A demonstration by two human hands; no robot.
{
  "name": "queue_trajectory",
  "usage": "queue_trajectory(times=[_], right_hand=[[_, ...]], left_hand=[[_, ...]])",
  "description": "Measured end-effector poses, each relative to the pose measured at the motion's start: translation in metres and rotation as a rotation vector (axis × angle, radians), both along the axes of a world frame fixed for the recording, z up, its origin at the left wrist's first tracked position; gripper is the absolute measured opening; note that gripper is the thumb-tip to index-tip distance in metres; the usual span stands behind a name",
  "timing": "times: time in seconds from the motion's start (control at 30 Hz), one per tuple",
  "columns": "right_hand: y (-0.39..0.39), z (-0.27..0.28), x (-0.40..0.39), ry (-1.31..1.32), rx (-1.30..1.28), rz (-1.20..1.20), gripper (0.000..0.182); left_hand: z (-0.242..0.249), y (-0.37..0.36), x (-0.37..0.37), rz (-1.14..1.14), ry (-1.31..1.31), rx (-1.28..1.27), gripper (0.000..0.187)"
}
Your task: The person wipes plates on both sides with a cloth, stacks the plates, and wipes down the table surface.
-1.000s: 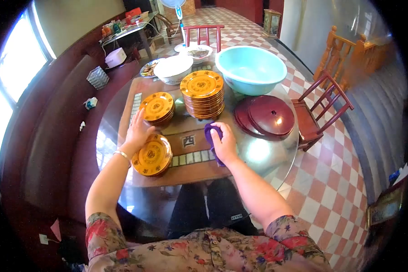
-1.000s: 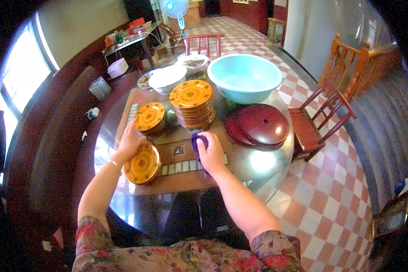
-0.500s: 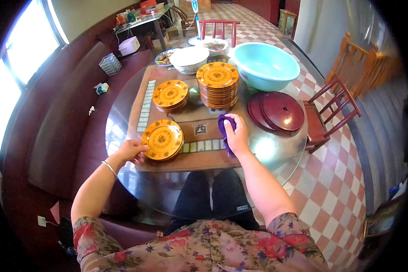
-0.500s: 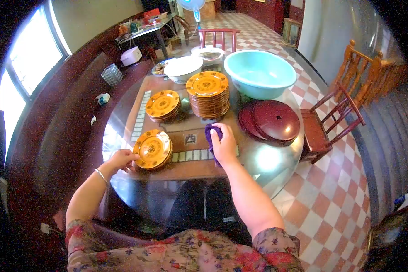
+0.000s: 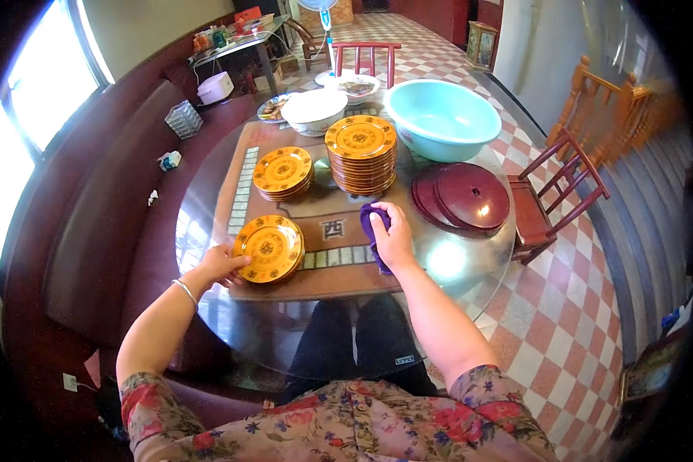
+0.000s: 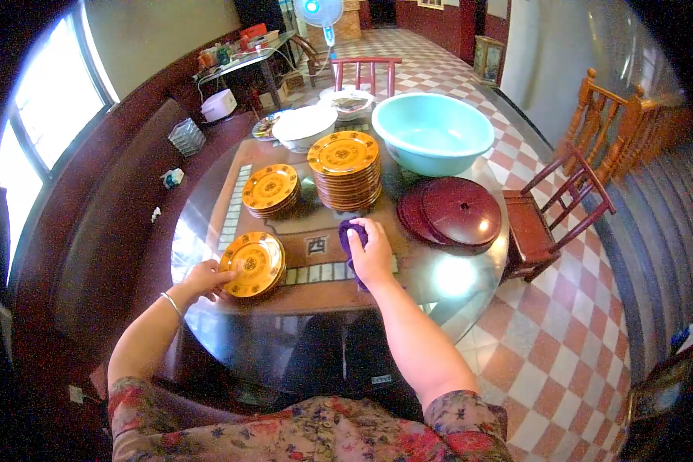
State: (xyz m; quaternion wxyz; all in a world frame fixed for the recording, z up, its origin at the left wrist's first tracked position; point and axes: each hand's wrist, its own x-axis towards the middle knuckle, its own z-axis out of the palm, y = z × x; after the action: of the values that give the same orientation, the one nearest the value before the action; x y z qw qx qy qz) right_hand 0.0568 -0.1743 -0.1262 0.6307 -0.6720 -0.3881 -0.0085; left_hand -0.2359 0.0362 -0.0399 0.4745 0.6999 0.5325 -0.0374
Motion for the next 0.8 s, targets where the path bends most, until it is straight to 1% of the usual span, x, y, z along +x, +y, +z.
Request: queue_trajectory(times=[0.03,0.13,0.23,0.27,0.3,0.37,0.4,0.43,0.5,0.53,0.57,0.63,0.7,0.73,0.77,0.8], right_hand=[[0.001,-0.001,0.001,-0.011,0.002,-0.001,0.02],[0.002,-0.003,0.002,-0.006,0.017,-0.003,0.021],[0.005,-0.007,0.009,0.098,0.088,0.026,0.022],[0.004,-0.005,0.009,0.232,0.105,0.041,0.024],[0.006,-0.011,0.013,0.368,0.182,0.057,0.025],[0.004,-0.013,0.024,0.549,0.247,-0.008,0.025],[-0.001,-0.006,0.027,0.7,0.333,0.019,0.025],[-0.005,0.002,0.028,0.718,0.361,-0.05,0.025],[-0.012,0.007,0.038,0.88,0.601,0.044,0.026],[-0.02,0.021,0.034,0.949,0.635,0.088,0.03],[-0.022,0.014,0.042,0.966,0.693,0.17,0.032],[-0.023,0.043,0.017,0.84,0.758,0.199,0.031],[-0.027,0.058,-0.014,0.492,0.517,0.285,0.036],[-0.035,0.064,-0.03,0.454,0.311,0.466,0.042],[-0.034,0.057,-0.046,0.279,0.106,0.479,0.044],[-0.026,0.066,-0.052,-0.357,-0.013,0.473,0.036]], left_hand=[[0.003,0.0,0.0,-0.015,0.021,0.005,0.041],[0.005,0.001,-0.01,0.127,-0.51,-0.383,0.04],[0.016,-0.029,0.002,0.058,-0.777,-0.575,0.054],[0.006,-0.039,0.009,0.044,-0.85,-0.561,0.06],[-0.004,-0.052,0.017,0.029,-0.924,-0.547,0.067],[-0.009,-0.079,0.04,0.073,-1.049,-0.601,0.07],[-0.017,-0.088,0.052,0.085,-1.112,-0.635,0.07],[-0.024,-0.097,0.063,0.099,-1.176,-0.673,0.071],[-0.036,-0.113,0.079,0.086,-1.217,-0.696,0.071],[-0.041,-0.118,0.085,0.083,-1.241,-0.713,0.072],[-0.043,-0.121,0.088,0.069,-1.244,-0.719,0.072],[-0.045,-0.125,0.089,0.057,-1.242,-0.736,0.073],[-0.053,-0.124,0.089,0.074,-1.224,-0.693,0.074],[-0.053,-0.123,0.09,0.038,-1.23,-0.676,0.073],[-0.053,-0.122,0.091,-0.003,-1.234,-0.653,0.072],[-0.061,-0.119,0.091,-0.012,-1.193,-0.585,0.071]])
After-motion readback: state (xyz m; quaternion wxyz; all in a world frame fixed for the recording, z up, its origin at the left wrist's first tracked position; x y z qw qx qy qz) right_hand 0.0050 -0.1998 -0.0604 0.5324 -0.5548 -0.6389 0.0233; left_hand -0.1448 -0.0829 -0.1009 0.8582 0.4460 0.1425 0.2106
